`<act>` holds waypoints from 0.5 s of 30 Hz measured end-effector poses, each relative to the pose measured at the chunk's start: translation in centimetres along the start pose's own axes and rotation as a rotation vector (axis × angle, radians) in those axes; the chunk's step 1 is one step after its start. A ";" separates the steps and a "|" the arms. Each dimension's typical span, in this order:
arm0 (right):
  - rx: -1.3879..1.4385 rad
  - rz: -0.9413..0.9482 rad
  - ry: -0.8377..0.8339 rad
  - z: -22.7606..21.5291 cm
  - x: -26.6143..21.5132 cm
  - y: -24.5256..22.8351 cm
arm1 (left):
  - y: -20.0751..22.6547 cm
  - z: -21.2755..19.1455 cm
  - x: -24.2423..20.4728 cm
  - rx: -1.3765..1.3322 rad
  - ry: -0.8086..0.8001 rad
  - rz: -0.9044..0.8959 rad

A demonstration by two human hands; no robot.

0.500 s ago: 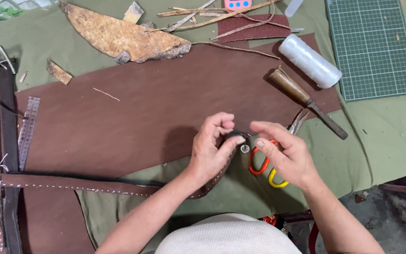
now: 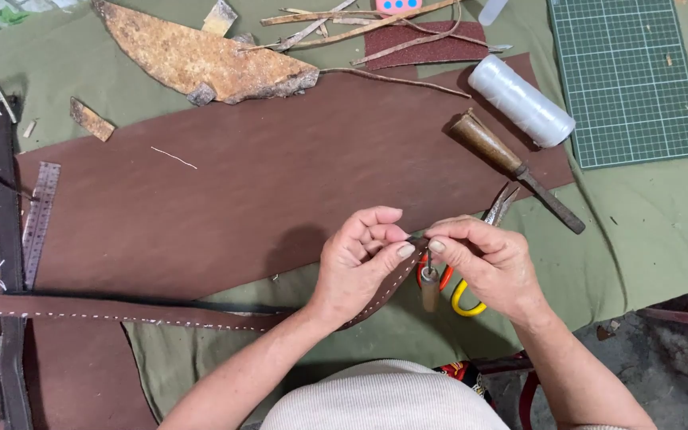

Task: Attaching a metal ring to a leather strap using an awl, wire, and pliers.

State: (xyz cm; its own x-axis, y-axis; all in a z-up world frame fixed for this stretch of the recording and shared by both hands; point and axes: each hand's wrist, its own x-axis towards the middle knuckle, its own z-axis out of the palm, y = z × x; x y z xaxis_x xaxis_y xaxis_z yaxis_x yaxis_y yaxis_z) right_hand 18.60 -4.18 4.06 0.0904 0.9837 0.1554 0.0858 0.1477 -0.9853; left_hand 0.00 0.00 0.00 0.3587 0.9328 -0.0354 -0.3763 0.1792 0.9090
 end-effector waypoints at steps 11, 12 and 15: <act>-0.163 -0.145 -0.021 -0.5 -0.2 0.1 | 1.9 0.5 0.1 0.547 0.033 0.356; -0.161 -0.144 -0.023 -0.3 -0.5 0.4 | 1.7 0.4 -0.1 0.548 0.035 0.355; -0.198 -0.175 0.029 0.1 -0.8 1.1 | 1.3 0.2 0.0 0.668 0.058 0.461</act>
State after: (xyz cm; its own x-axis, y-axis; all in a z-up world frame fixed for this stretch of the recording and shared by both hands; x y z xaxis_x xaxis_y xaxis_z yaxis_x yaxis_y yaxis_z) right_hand 18.53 -4.75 2.84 0.0856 0.9412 0.3268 0.2949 0.2893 -0.9107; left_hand -0.36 0.15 1.30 0.2401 0.8851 0.3986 0.1207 -0.4347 0.8925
